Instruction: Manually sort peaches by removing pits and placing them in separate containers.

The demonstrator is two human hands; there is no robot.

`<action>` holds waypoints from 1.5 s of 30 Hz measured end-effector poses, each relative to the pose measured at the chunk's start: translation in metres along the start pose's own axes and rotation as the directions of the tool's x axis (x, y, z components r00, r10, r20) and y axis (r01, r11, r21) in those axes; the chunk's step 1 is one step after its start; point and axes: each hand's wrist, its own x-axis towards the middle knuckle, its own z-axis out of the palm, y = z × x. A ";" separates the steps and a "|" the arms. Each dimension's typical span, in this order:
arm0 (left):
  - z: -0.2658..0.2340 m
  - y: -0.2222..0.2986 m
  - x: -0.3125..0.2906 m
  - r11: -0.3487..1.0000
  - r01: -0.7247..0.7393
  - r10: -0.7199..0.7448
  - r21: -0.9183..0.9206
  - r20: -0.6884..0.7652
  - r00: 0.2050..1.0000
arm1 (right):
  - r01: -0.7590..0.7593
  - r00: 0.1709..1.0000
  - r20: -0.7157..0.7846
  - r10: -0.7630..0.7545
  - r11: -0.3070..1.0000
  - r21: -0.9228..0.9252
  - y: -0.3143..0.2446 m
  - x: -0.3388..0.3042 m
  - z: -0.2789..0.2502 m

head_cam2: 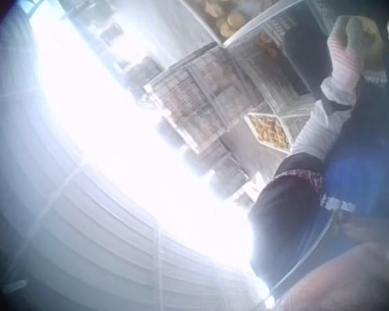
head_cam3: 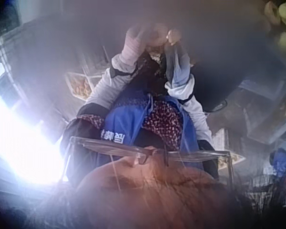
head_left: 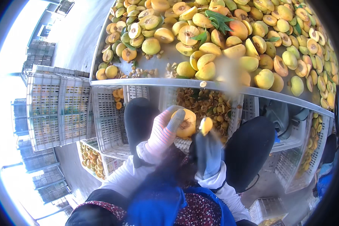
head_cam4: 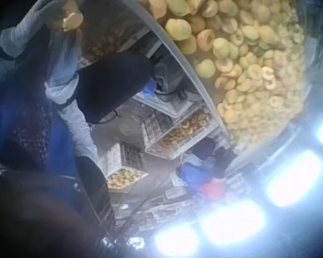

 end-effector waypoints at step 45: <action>0.004 -0.004 -0.035 0.997 0.010 0.017 -0.080 0.327 0.945 | -0.839 0.522 0.763 -0.382 -0.390 0.379 0.026 -0.042 0.013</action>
